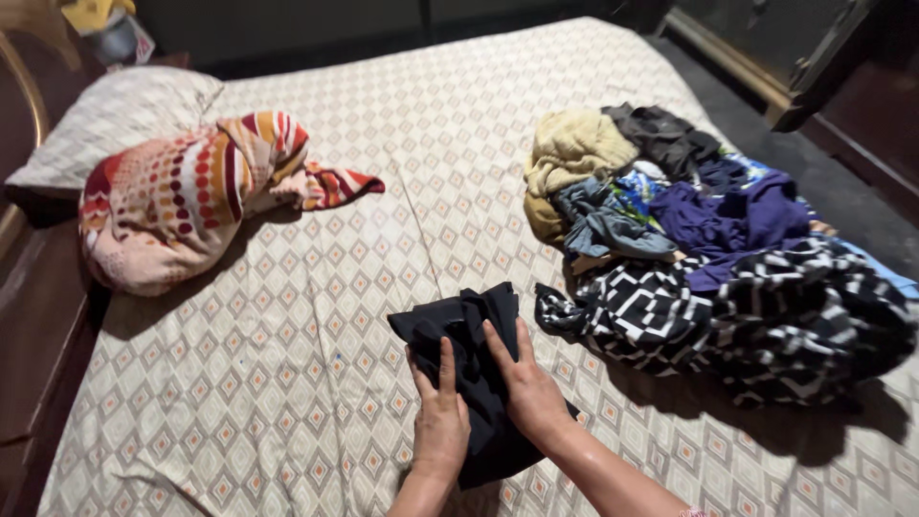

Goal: The person folds a black garment and a purple garment on a bed, then places them into a closet shelf.

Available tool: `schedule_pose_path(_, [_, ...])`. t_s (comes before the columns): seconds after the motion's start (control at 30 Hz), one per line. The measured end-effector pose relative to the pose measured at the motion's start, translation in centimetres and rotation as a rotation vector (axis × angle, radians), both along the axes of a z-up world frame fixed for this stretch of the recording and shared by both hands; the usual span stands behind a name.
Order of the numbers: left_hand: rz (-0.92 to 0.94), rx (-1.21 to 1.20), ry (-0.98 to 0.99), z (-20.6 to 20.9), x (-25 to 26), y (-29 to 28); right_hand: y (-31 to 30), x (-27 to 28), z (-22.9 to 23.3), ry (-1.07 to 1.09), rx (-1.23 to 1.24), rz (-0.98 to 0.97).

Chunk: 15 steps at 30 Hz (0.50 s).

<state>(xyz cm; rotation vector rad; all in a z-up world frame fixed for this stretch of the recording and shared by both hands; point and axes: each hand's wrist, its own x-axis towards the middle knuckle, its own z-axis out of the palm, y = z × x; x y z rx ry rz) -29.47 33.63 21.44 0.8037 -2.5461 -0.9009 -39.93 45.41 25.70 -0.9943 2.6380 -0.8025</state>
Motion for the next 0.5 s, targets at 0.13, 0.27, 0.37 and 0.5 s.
schedule_pose_path(0.13, [-0.048, -0.027, 0.084, 3.5, 1.9, 1.4, 1.4, 2.4, 3.3, 0.062, 0.039, -0.040])
schedule_pose_path(0.27, [-0.093, -0.037, 0.012, 8.1, 4.4, 3.0, 3.3, 5.9, 6.1, 0.176, -0.003, -0.061])
schedule_pose_path(0.37, [-0.150, -0.100, -0.041, 11.3, 5.8, 4.1, 4.7, 7.7, 7.8, 0.265, -0.046, -0.048])
schedule_pose_path(0.5, [-0.216, -0.167, -0.130, 14.5, 6.4, 6.0, 7.0, 8.9, 9.9, 0.258, -0.049, -0.086])
